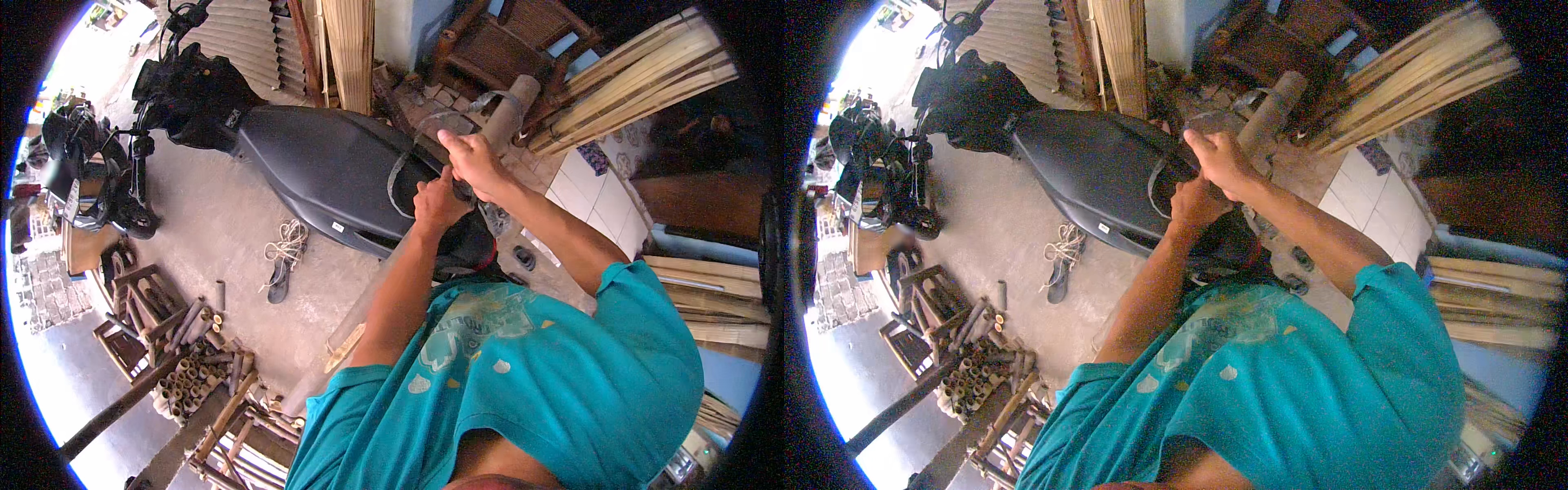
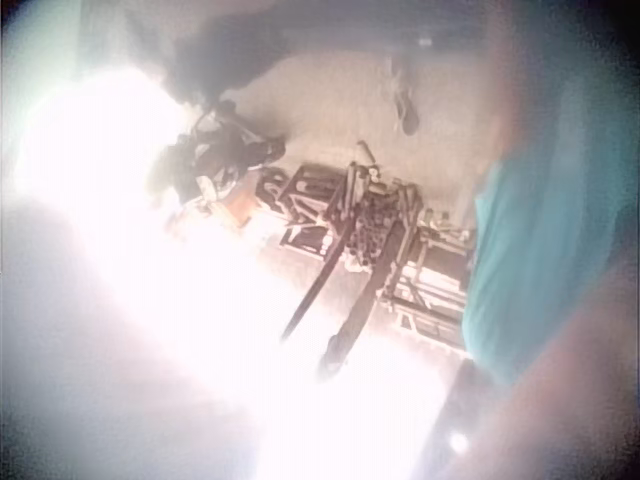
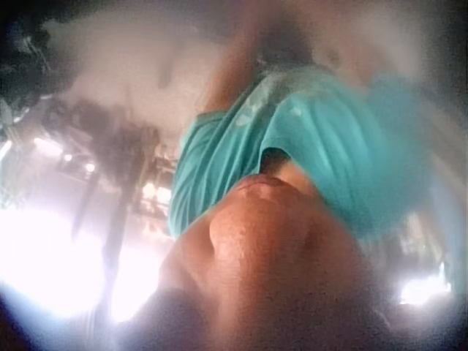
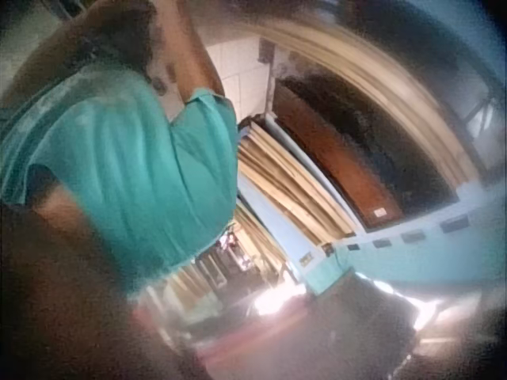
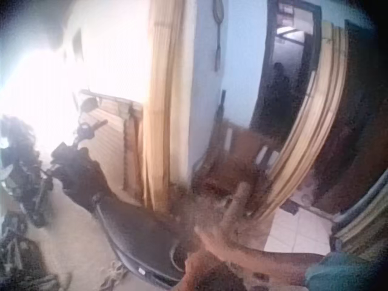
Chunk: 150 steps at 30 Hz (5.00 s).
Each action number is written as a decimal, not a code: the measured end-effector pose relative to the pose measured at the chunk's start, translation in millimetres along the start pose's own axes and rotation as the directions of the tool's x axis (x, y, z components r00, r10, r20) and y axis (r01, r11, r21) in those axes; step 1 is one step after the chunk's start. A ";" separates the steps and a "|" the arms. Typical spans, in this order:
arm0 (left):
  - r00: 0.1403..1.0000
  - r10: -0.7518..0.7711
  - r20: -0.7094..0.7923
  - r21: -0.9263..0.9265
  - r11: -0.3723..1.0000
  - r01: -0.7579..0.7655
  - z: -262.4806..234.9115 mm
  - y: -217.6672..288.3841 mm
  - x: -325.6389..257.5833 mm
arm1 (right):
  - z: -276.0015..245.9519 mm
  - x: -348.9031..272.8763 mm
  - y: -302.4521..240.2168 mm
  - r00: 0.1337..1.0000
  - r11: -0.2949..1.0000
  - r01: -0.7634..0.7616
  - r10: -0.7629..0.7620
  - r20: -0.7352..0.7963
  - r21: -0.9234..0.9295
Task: The person ties a long bamboo pole to the rear of a parked scooter using a thin strap. They repeatedly wrap and tighten the strap around the pole and scooter, adjusting the pole's position and securing it in place.
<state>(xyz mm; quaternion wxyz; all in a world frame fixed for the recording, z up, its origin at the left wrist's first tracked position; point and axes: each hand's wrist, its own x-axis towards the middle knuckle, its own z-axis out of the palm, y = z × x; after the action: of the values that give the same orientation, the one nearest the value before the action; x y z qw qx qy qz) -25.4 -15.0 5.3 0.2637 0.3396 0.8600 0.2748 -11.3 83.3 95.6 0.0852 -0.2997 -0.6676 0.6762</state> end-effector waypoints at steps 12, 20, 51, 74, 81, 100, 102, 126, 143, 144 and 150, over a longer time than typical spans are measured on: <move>0.998 -0.066 0.017 0.013 0.998 0.066 -12.7 5.4 -4.7 | -18.8 24.8 -24.0 0.997 0.987 0.076 -0.076 0.000 -0.139; 0.989 -0.119 0.084 0.011 0.993 0.119 -0.9 1.2 -1.0 | -68.0 -38.3 -19.1 0.973 0.928 0.170 -0.106 0.203 -0.333; 0.976 0.183 0.115 -0.019 0.983 -0.182 7.3 -13.3 8.0 | -86.6 -75.5 132.2 0.755 0.801 -0.590 0.592 0.281 -0.100; 0.982 0.077 0.174 -0.084 0.994 -0.063 -7.6 5.6 6.3 | -102.5 -15.8 183.2 0.543 0.211 -0.836 0.443 0.713 0.506; 0.983 0.104 0.149 -0.009 0.995 -0.104 -9.5 7.3 6.3 | -108.3 -0.4 180.2 0.492 0.610 -0.791 0.585 0.644 0.050; 0.995 -0.029 -0.092 0.257 0.965 0.052 9.1 25.8 -5.1 | -140.9 2.1 246.3 0.493 0.551 -0.812 0.470 0.732 0.193; 0.994 -0.031 -0.105 0.244 0.968 0.056 10.4 23.7 -4.7 | -139.9 6.8 222.9 0.470 0.529 -0.836 0.549 0.691 0.148; 0.991 -0.058 -0.119 0.177 0.981 0.079 10.0 19.2 0.2 | -180.0 79.1 209.8 0.732 0.812 -0.139 0.470 0.494 -0.567; 0.997 -0.071 -0.034 0.144 0.987 0.076 7.5 15.7 1.9 | -73.6 169.1 244.6 0.862 0.687 0.495 -0.307 0.405 -0.533; 0.998 -0.064 -0.027 0.135 0.989 0.067 2.4 18.7 6.4 | -75.7 172.3 240.0 0.864 0.675 0.498 -0.331 0.380 -0.544; 0.999 0.009 -0.031 0.166 0.986 -0.004 -4.8 23.8 10.2 | -100.7 153.9 204.9 0.815 0.597 0.556 -0.529 0.237 -0.579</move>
<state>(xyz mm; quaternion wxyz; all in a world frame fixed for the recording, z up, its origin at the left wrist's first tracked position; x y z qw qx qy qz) -24.5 5.8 21.5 0.2198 0.3586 0.8829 0.2086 -24.6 229.1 -137.5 0.1686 -0.0795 -0.9128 0.3633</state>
